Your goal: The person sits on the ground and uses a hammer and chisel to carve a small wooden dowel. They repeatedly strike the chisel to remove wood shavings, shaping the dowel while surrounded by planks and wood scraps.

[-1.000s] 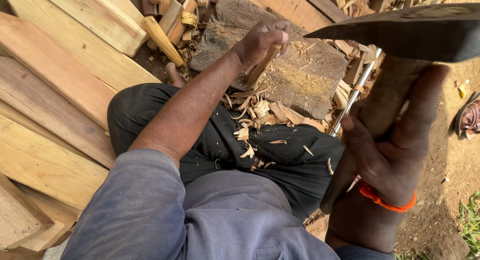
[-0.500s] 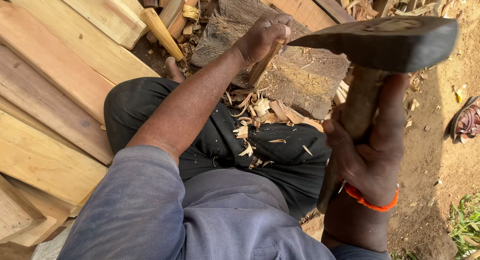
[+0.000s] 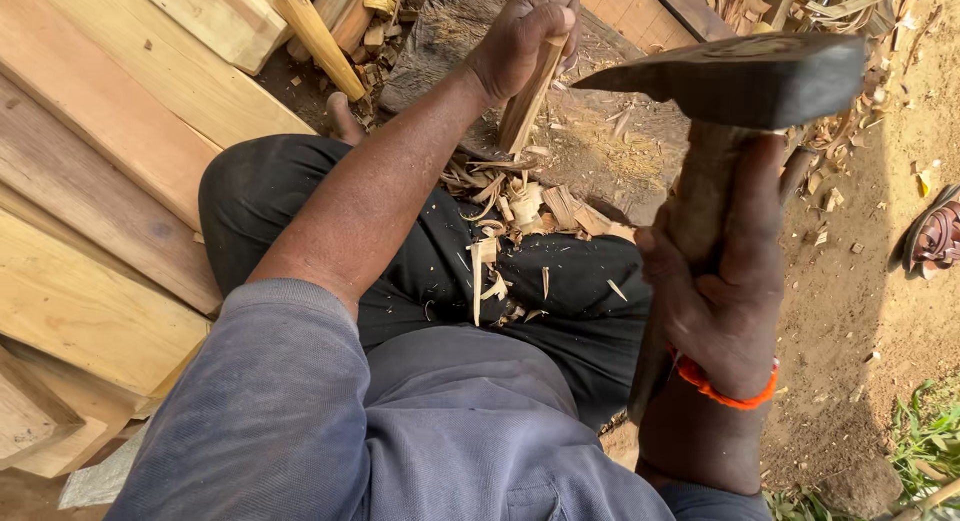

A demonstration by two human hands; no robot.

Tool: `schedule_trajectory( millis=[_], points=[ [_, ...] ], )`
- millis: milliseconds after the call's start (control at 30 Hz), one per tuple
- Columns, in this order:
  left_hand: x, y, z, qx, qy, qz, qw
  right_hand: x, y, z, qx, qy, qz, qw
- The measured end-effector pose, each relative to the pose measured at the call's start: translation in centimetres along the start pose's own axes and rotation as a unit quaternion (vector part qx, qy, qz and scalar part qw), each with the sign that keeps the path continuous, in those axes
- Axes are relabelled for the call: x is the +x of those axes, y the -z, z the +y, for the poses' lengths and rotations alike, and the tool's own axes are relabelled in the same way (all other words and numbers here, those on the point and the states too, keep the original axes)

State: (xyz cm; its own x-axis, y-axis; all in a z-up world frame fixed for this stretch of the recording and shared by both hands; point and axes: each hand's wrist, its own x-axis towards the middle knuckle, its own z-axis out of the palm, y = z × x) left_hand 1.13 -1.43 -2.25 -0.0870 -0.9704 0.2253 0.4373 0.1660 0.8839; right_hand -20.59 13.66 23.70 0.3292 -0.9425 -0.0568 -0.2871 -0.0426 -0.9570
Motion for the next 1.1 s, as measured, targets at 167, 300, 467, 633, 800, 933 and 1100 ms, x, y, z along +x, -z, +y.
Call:
schedule_trajectory(
  millis=[167,300,467,633,800,933,1100],
  points=[
    [-0.5,0.4,0.2,0.003,-0.032,0.004,0.999,2.7,-4.1,1.7,-0.273,-0.027,-0.124,0.954],
    [0.0,0.7,1.9,0.009,0.057,0.066,0.996,2.0,-3.7,7.4,-0.278,0.062,-0.128,0.950],
    [-0.8,-0.1,4.0,-0.082,0.163,0.125,0.975,1.0,-2.2,8.3,-0.182,-0.221,-0.065,0.956],
    [-0.7,0.1,4.0,-0.103,0.086,0.035,0.990,2.5,-2.3,4.3,-0.304,0.094,-0.147,0.937],
    [-0.8,0.4,3.3,-0.088,0.079,0.003,0.993,1.0,-0.4,-2.1,-0.086,-0.016,-0.013,0.996],
    [-0.6,0.4,2.1,-0.069,0.042,0.004,0.997,1.8,-1.8,-3.2,-0.097,0.017,-0.003,0.995],
    [-0.1,0.1,1.9,-0.060,0.012,0.036,0.997,5.1,-4.0,0.3,-0.192,0.063,-0.134,0.970]
  ],
)
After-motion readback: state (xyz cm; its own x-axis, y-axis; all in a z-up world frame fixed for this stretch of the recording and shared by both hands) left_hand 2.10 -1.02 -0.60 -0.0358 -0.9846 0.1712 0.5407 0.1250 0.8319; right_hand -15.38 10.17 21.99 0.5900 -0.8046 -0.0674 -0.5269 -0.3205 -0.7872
